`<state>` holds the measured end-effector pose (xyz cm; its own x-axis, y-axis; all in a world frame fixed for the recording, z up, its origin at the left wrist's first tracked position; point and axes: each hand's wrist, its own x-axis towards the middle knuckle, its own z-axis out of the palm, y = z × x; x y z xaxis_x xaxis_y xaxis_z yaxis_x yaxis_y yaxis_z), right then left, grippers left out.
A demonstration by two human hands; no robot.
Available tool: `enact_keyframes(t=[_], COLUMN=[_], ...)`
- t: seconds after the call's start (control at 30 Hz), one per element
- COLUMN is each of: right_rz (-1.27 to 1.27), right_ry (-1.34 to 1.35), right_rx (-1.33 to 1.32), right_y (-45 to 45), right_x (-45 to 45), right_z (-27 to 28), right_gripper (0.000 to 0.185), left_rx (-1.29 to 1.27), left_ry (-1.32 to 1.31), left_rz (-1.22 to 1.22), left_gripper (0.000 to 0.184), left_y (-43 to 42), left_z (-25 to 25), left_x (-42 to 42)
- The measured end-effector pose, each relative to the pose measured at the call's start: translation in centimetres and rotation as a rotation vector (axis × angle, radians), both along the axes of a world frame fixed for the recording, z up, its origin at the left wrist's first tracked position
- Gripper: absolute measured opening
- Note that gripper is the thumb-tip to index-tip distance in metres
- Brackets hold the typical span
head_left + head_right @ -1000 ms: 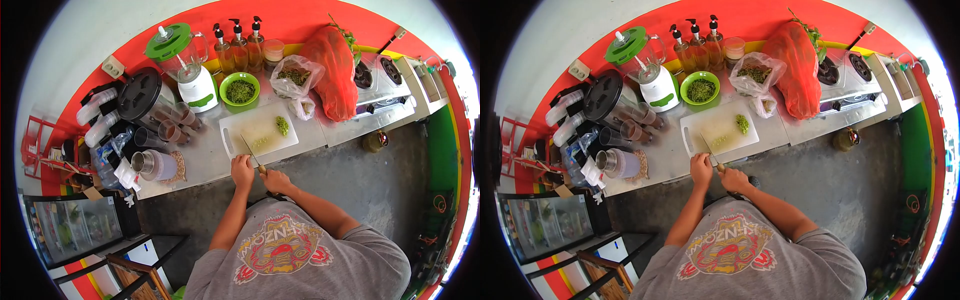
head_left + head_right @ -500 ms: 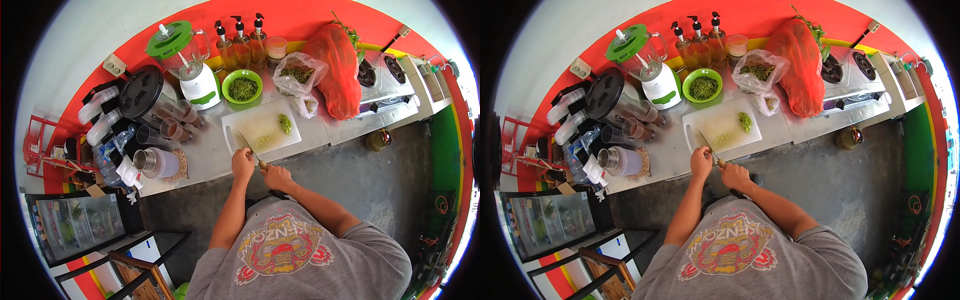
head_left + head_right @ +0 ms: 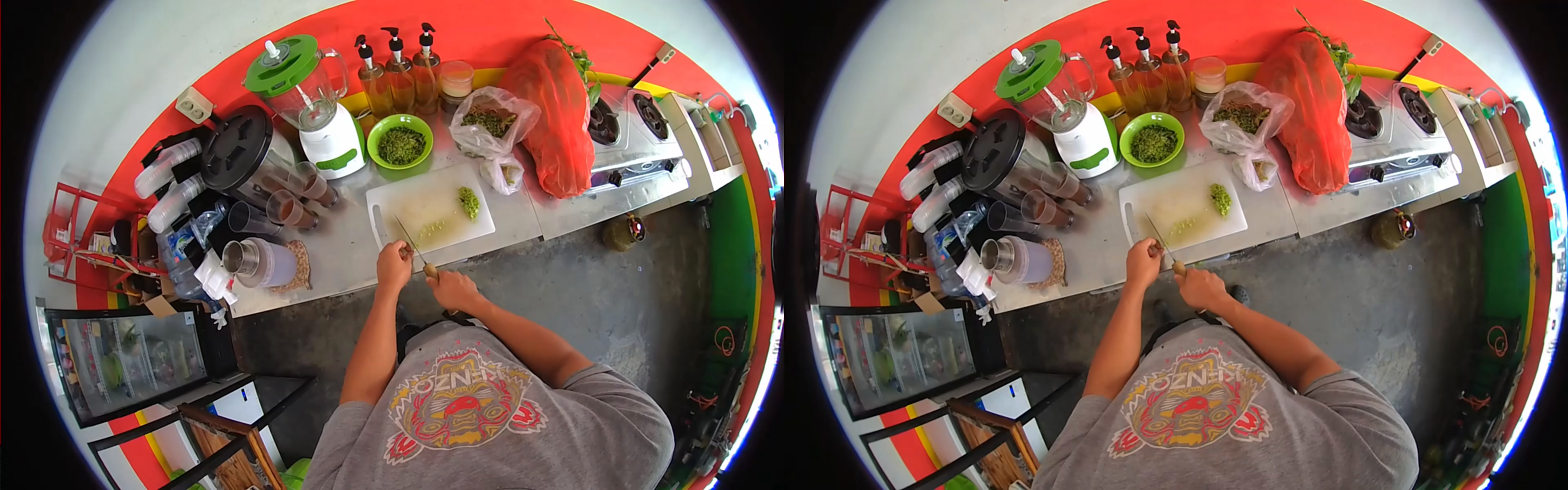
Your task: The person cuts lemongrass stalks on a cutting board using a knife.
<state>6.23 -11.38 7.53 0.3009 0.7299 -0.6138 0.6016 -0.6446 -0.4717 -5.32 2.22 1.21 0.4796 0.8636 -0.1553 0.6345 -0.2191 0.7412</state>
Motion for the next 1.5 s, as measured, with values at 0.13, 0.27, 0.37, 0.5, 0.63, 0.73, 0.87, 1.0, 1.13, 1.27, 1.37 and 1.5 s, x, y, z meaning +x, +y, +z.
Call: enact_keyframes(t=[0.13,0.27,0.37,0.5,0.63,0.73,0.87,1.0,1.13,1.27,1.37,1.5], right_rz=[-0.004,0.006,-0.008,0.002,0.0,0.03,0.043,0.047,0.04,0.073,0.027,0.061], right_ry=[-0.036,0.002,0.016,-0.006,0.051,0.045,0.01,0.077,0.083,0.088,0.075,0.149], right_rx=[0.001,0.038,0.017,0.013,0.003,0.002,-0.027,0.013,0.01,0.002,0.053,0.01], right_y=[-0.6,0.3,0.2,-0.1,0.9,-0.1,-0.1,0.7,-0.3,0.8,1.3,0.0], right_x=[0.1,0.6,0.3,0.3,0.6,0.3,0.9,1.3,0.9,1.3,1.2,1.1], right_z=[-1.4,-1.3,-1.2,-1.7,0.3,-0.9,-1.9,-2.0,-2.7,-2.8,-2.0,-2.9], right_gripper=[0.055,0.055,0.055,0.055,0.055,0.055,0.056,0.058,0.058,0.059,0.057,0.059], left_rx=[0.009,0.039,0.05,0.024,0.007,0.025,0.028,0.044,0.041,0.051,0.084,0.121], left_ry=[0.064,0.089,0.102,0.098,0.121,0.092,0.078,0.076,0.043,-0.002,0.006,-0.067], left_rz=[0.026,0.051,0.049,0.052,0.084,0.094,0.104,0.115,0.132,0.163,0.146,0.162], left_gripper=[0.014,0.014,0.015,0.015,0.015,0.015,0.016,0.017,0.018,0.017,0.017,0.018], left_y=[-0.6,-1.0,-1.1,-1.2,-1.4,-1.6,-1.8,-1.9,-2.3,-2.2,-2.2,-2.3], left_z=[0.7,0.7,0.6,1.1,1.4,1.4,1.1,0.6,0.8,-0.2,-0.3,-1.0], left_x=[0.0,-0.2,-0.3,-0.1,-0.1,-0.1,-0.1,-0.2,-0.1,-0.1,-0.1,-0.1])
